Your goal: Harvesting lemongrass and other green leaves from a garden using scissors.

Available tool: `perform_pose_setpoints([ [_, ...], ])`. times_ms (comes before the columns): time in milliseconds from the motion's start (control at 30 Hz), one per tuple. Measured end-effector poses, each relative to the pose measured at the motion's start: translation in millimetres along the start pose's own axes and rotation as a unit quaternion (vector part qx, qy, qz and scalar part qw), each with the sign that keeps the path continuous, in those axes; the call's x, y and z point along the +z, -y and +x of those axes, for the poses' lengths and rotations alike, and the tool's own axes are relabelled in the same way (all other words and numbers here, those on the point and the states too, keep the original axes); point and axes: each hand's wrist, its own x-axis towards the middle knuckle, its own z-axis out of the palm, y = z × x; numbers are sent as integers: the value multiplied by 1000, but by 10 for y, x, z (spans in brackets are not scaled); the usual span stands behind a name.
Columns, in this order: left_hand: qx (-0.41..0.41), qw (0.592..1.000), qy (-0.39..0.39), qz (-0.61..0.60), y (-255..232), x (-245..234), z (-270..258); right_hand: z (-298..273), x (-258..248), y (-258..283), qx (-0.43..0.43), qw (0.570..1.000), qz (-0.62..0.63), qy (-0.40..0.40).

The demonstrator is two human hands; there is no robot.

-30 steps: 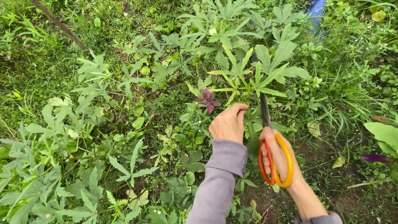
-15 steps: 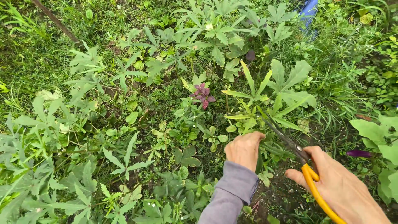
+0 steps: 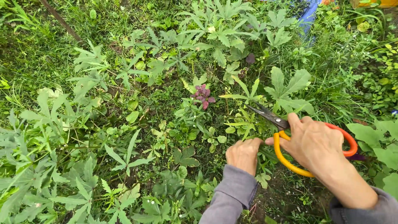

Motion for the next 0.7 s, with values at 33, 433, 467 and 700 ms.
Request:
perform_pose_setpoints([
  [33, -1, 1000, -1, 1, 14, 17, -16, -27, -30, -10, -2, 1000, 1, 0],
  [433, 0, 1000, -7, -15, 15, 25, 12, -108, -125, -119, 19, 997, -57, 52],
  [467, 3, 1000, -4, -13, 17, 44, 5, -46, -52, -112, 19, 998, -44, 47],
  [700, 1, 1000, 21, 11, 28, 48, -47, 221, 229, -40, -13, 999, -22, 38],
])
